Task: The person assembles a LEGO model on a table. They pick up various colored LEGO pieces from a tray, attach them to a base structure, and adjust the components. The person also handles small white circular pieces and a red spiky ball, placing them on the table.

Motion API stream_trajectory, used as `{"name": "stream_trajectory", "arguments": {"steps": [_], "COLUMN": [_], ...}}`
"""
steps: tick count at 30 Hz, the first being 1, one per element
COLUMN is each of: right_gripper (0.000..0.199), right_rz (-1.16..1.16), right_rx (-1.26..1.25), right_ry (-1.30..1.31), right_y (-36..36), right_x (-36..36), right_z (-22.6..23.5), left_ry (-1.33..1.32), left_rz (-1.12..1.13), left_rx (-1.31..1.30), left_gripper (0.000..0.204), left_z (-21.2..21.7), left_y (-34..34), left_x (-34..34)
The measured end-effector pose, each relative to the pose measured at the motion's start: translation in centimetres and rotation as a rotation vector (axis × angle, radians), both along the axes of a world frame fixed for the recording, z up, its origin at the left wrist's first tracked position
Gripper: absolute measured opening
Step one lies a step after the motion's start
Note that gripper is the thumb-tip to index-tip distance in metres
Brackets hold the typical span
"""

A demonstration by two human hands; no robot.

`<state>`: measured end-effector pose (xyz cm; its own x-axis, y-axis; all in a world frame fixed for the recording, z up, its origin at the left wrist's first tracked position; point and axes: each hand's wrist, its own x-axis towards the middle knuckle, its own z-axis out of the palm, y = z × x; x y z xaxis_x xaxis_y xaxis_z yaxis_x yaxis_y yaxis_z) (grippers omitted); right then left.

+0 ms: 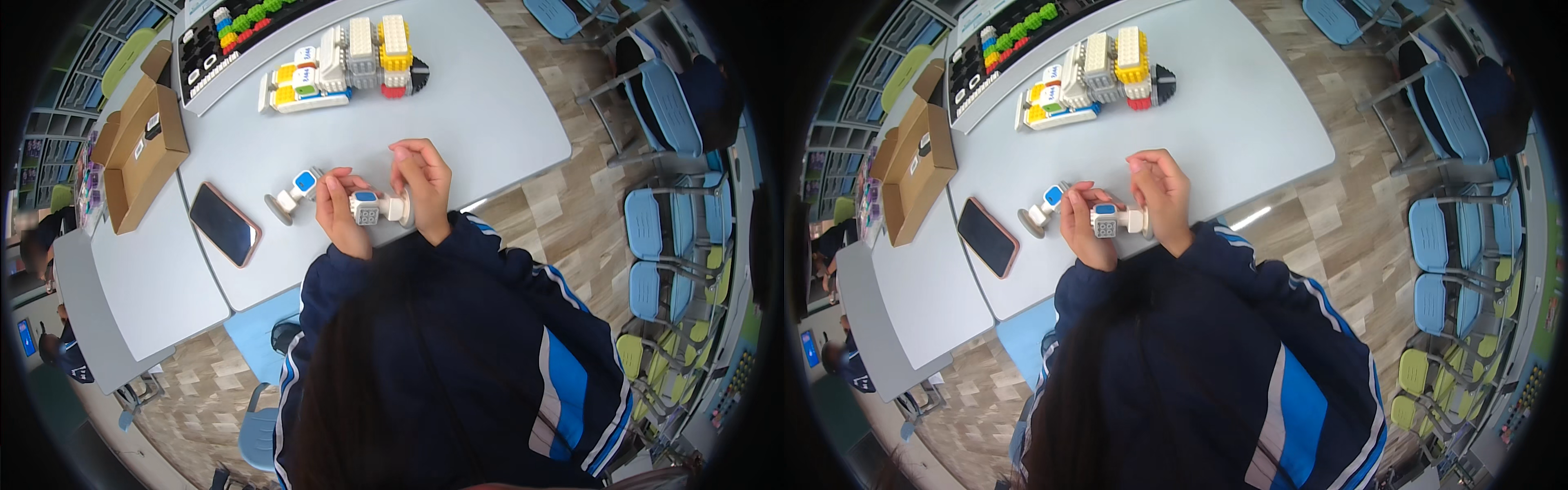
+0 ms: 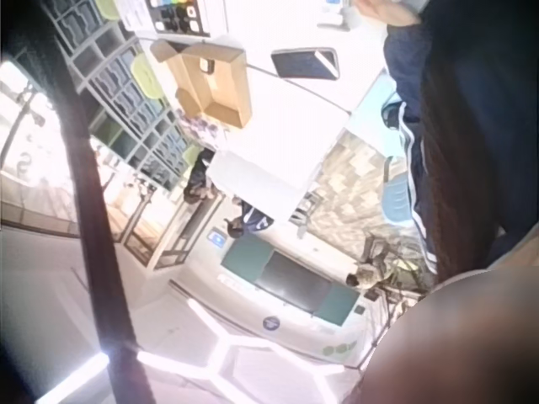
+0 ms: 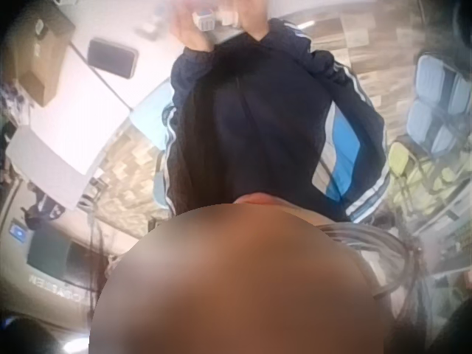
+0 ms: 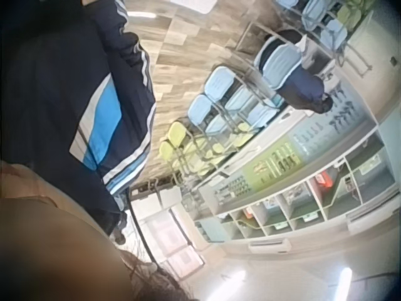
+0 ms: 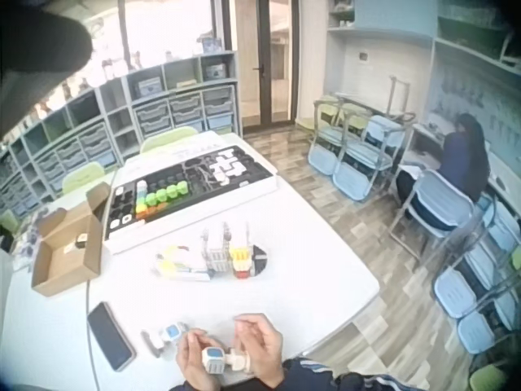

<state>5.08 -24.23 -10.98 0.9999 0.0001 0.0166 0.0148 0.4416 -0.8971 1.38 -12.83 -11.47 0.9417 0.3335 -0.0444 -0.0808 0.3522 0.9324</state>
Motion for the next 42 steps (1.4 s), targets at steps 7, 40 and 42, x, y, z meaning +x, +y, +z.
{"name": "stream_trajectory", "arguments": {"steps": [7,40,42], "right_gripper": [0.023,0.067,0.067], "right_rz": [0.071,0.279,0.28], "right_rx": [0.228,-0.228,-0.225], "right_ry": [0.346,-0.349,-0.349], "right_y": [-1.4,-1.2,-1.3], "right_x": [2.8,0.0,0.0], "right_z": [1.3,-0.7,-0.7], "left_ry": [-0.015,0.059,0.008], "left_rz": [-0.245,-0.085,-0.084], "left_rx": [0.34,-0.127,-0.089], "left_gripper": [0.046,0.02,0.021], "left_z": [0.6,-0.3,0.2], "left_y": [-0.3,2.2,2.0], "left_x": [-0.2,0.0,-0.2]}}
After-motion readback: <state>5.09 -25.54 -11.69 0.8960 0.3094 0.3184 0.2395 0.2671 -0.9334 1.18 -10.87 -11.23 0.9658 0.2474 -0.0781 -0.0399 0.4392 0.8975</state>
